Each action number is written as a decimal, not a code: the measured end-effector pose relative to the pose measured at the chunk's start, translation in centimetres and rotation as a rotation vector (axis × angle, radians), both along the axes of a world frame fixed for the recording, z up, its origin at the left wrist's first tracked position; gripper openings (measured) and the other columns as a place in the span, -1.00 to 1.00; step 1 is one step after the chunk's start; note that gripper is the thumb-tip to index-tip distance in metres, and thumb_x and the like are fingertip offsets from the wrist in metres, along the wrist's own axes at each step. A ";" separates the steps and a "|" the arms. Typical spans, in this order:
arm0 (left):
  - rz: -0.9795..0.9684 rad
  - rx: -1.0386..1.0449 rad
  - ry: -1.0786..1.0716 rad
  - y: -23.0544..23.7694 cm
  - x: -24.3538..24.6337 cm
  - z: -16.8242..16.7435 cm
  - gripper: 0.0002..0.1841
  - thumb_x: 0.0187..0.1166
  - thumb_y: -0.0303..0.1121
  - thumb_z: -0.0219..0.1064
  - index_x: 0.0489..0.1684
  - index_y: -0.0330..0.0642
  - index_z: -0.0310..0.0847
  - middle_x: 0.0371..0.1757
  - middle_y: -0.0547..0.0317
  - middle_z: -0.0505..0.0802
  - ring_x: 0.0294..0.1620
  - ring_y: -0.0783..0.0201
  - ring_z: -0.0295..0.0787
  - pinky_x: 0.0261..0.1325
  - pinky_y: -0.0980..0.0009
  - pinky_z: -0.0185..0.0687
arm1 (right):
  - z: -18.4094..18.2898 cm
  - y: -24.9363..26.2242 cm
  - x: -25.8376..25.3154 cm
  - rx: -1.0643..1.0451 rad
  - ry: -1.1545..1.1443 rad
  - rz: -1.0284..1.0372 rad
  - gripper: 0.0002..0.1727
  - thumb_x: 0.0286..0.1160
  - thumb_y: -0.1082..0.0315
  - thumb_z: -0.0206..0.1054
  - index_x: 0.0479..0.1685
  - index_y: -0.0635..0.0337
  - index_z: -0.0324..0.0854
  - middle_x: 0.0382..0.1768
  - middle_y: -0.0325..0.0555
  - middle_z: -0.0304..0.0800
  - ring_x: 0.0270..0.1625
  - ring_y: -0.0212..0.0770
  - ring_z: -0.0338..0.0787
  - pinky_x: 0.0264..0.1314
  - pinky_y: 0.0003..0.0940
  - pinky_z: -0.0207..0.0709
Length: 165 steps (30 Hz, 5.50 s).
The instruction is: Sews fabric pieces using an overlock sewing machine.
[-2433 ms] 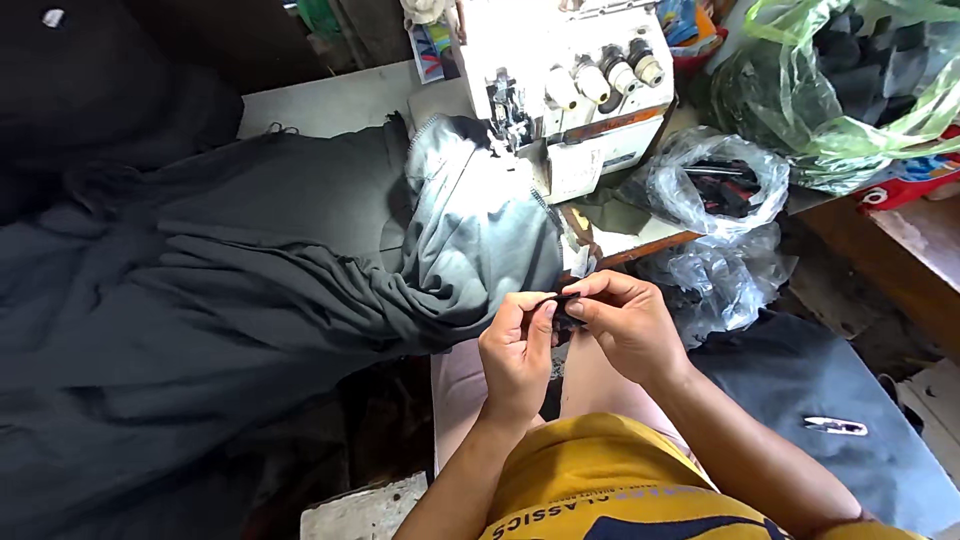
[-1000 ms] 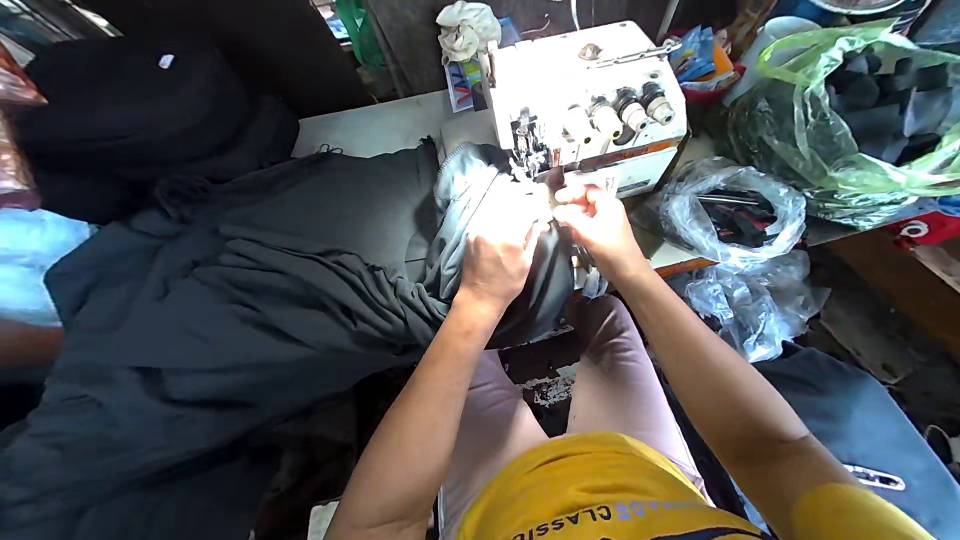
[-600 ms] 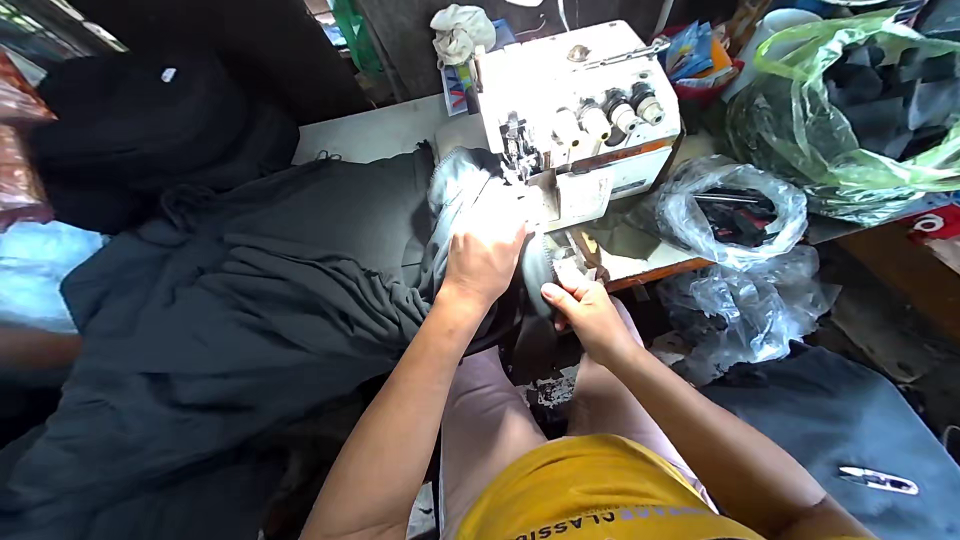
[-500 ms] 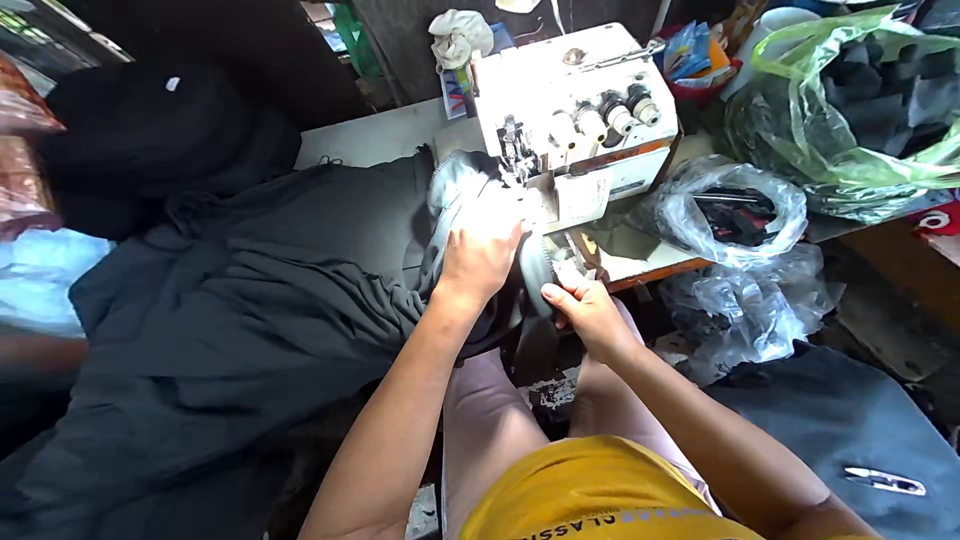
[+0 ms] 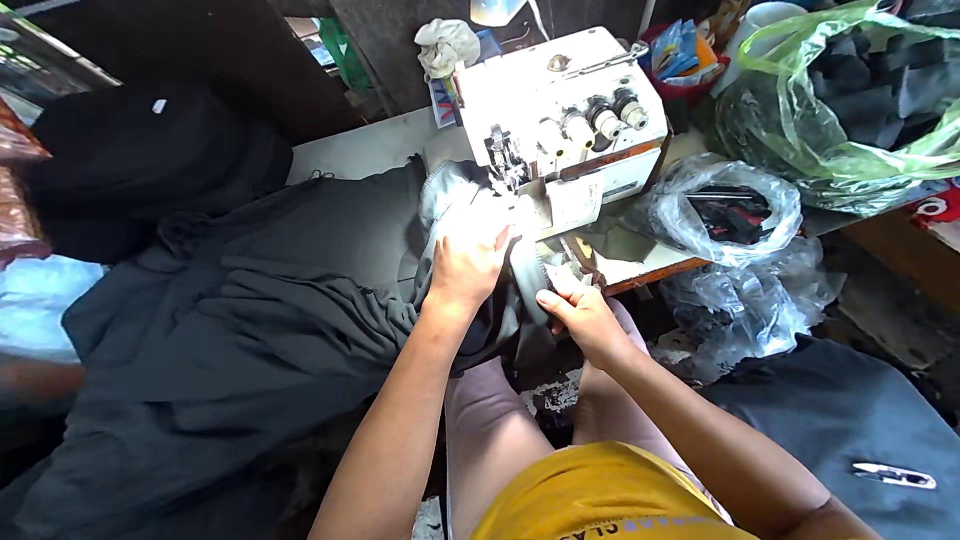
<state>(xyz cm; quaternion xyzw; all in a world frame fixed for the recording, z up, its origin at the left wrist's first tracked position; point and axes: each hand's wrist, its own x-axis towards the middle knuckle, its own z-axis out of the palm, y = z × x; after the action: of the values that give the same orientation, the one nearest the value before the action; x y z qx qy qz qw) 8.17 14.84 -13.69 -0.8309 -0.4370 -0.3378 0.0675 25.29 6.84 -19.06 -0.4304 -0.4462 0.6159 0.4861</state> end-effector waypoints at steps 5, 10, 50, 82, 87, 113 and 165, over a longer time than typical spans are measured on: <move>-0.018 0.008 -0.050 0.5 -0.1 -0.1 -0.83 0.60 -0.35 0.39 -0.15 -0.19 0.90 -0.02 -0.02 0.94 0.05 0.05 0.88 0.17 0.12 0.70 | 0.1 0.2 0.1 0.000 -0.004 0.006 -0.78 0.72 0.39 0.24 -0.27 0.27 0.74 -0.43 -0.25 0.77 -0.47 -0.51 0.67 -0.39 -0.62 0.56; -0.018 -0.028 -0.028 1.0 -0.2 0.3 -0.85 0.58 -0.38 0.39 -0.17 -0.20 0.89 -0.03 -0.03 0.94 0.05 0.02 0.88 0.15 0.07 0.70 | 0.0 0.4 0.0 -0.014 0.007 -0.004 -0.77 0.71 0.40 0.24 -0.29 0.27 0.74 -0.45 -0.26 0.76 -0.48 -0.50 0.67 -0.38 -0.62 0.56; 0.095 -0.189 0.227 -1.4 0.1 -1.5 -0.47 0.83 -0.10 -0.12 0.52 -0.20 0.58 0.64 -0.05 0.59 0.74 -0.07 0.35 0.76 -0.18 0.09 | 0.4 0.7 -1.0 -0.018 0.064 -0.008 -0.75 0.72 0.38 0.24 -0.36 0.27 0.70 -0.47 -0.24 0.73 -0.48 -0.47 0.67 -0.38 -0.59 0.59; 0.197 -0.846 0.191 -6.4 -3.8 6.7 -0.64 0.78 -0.21 0.17 0.19 -0.29 0.76 0.11 -0.16 0.86 0.21 -0.04 0.79 0.31 -0.11 0.61 | 4.4 5.8 1.3 -0.334 -0.043 0.028 -0.68 0.59 0.03 0.38 -0.07 0.11 0.67 -0.42 -0.23 0.67 -0.47 -0.39 0.62 -0.44 -0.42 0.52; -0.128 -0.487 0.014 -6.7 -3.4 3.6 -0.52 0.68 -0.17 0.21 0.48 -0.20 0.63 0.35 -0.06 0.76 0.40 0.10 0.69 0.43 0.05 0.61 | 3.2 5.1 4.1 -0.323 0.083 -0.208 -0.61 0.72 -0.03 0.22 0.15 0.09 0.64 -0.21 -0.13 0.77 -0.22 -0.25 0.77 -0.18 -0.21 0.69; -0.373 -0.293 0.338 -4.7 -5.2 -9.0 -0.39 0.60 0.12 0.22 0.57 0.05 0.60 0.66 -0.26 0.54 0.67 -0.41 0.37 0.63 -0.39 0.14 | -12.8 -23.9 35.6 -0.758 -1.107 -0.728 -0.58 0.73 0.11 0.21 0.39 0.13 0.68 0.29 0.29 0.76 0.36 0.36 0.72 0.40 0.50 0.45; -0.378 -0.428 0.366 -0.1 3.3 -6.0 -0.72 0.62 -0.47 0.33 0.24 -0.21 0.74 0.45 -0.06 0.72 0.57 -0.10 0.55 0.59 -0.05 0.44 | -2.1 -2.4 9.3 -0.114 -1.008 0.243 -0.47 0.58 0.01 0.40 0.29 0.29 0.67 0.02 0.22 0.83 0.12 0.21 0.81 0.25 0.34 0.58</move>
<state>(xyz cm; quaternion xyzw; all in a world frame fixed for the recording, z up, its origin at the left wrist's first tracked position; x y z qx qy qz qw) 11.42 14.76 -19.68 -0.9393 -0.3170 -0.0904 -0.0949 34.57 4.41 -21.16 -0.6444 -0.6374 0.4074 0.1115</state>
